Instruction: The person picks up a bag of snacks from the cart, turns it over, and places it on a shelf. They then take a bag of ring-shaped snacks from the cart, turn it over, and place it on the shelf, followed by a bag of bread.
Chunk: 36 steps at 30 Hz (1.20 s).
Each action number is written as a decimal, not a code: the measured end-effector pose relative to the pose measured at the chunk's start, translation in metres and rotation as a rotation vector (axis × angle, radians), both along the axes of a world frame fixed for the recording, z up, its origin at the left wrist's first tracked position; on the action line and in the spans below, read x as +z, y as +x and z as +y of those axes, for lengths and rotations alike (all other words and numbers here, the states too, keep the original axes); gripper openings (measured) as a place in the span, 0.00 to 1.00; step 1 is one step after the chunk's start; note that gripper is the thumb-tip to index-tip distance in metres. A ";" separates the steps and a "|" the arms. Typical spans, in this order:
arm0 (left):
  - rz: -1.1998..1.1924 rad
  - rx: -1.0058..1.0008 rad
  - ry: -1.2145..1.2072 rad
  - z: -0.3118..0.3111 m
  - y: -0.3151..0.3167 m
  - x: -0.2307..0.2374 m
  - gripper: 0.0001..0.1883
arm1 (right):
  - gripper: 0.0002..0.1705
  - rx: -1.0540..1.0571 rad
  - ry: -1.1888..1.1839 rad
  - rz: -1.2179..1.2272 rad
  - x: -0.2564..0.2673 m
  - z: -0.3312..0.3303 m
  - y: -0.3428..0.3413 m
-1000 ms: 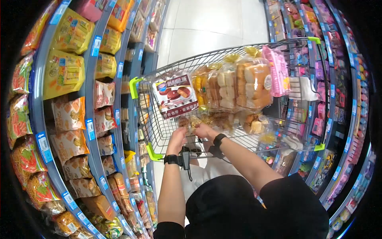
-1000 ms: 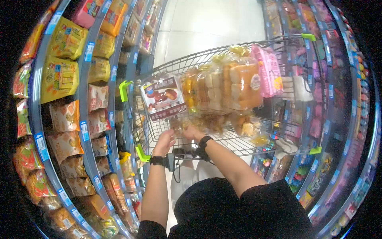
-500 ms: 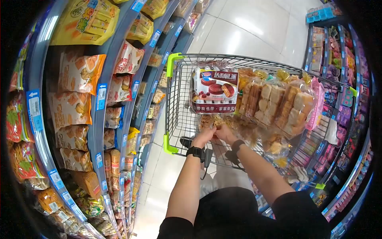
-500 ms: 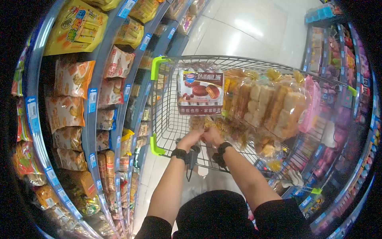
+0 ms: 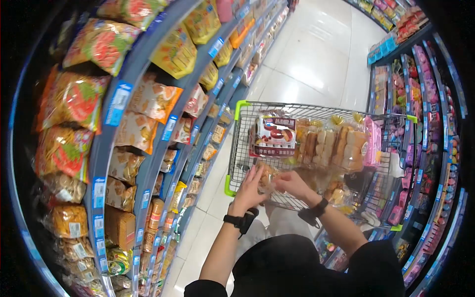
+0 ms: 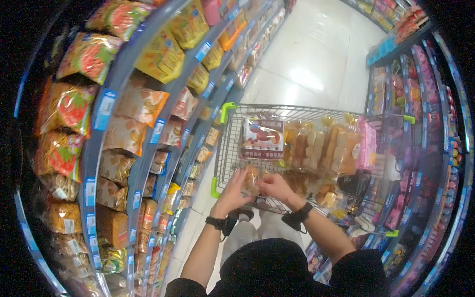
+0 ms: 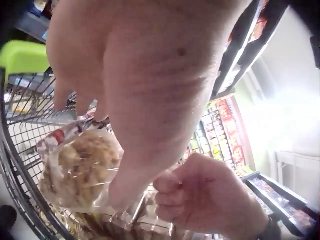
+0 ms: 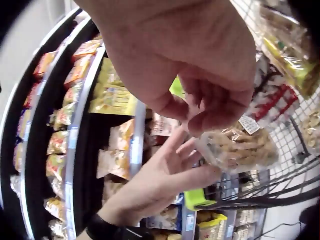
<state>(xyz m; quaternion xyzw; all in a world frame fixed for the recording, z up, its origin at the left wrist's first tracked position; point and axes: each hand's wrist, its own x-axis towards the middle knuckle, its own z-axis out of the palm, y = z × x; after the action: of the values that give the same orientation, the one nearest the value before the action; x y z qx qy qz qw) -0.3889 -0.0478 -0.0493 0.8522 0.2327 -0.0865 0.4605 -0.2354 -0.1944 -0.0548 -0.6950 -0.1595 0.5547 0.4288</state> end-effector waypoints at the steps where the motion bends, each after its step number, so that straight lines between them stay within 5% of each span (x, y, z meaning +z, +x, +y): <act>1: -0.031 0.002 -0.024 0.003 -0.009 0.020 0.57 | 0.12 -0.005 0.027 0.006 0.035 0.003 -0.005; 10: -0.389 0.175 0.094 0.007 -0.153 0.119 0.48 | 0.09 0.166 0.341 0.255 0.196 0.033 -0.092; 12: -0.455 0.251 -0.218 -0.002 -0.191 0.149 0.49 | 0.09 0.285 0.395 0.327 0.210 0.046 -0.117; 14: -0.487 0.250 -0.060 -0.009 -0.224 0.166 0.48 | 0.10 0.362 0.462 0.407 0.231 0.061 -0.145; 16: -0.481 0.287 -0.353 -0.019 -0.259 0.165 0.46 | 0.11 0.389 0.437 0.466 0.252 0.075 -0.175; 20: -0.703 0.538 -0.594 -0.037 -0.319 0.172 0.37 | 0.30 0.483 0.661 0.386 0.293 0.106 -0.240; 21: -0.774 0.560 -0.572 -0.039 -0.334 0.162 0.34 | 0.39 0.530 0.660 0.307 0.292 0.110 -0.249; 24: -0.957 0.854 -0.671 -0.048 -0.366 0.172 0.34 | 0.37 0.593 0.798 0.132 0.285 0.119 -0.287; 26: -1.003 0.916 -0.632 -0.052 -0.384 0.187 0.33 | 0.39 0.650 0.793 0.278 0.267 0.118 -0.310; 28: -1.004 1.204 -0.689 -0.056 -0.393 0.202 0.32 | 0.40 0.680 0.717 0.318 0.248 0.116 -0.330; 36: -1.155 1.256 -0.639 -0.068 -0.423 0.242 0.29 | 0.32 0.802 0.538 0.306 0.265 0.129 -0.373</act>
<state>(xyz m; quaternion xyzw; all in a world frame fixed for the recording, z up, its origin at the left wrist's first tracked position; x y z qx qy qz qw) -0.8116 -0.1162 0.1932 0.3111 0.3521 0.5604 0.6821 -0.6081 -0.0659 0.2099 -0.3549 -0.4864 0.7105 0.3644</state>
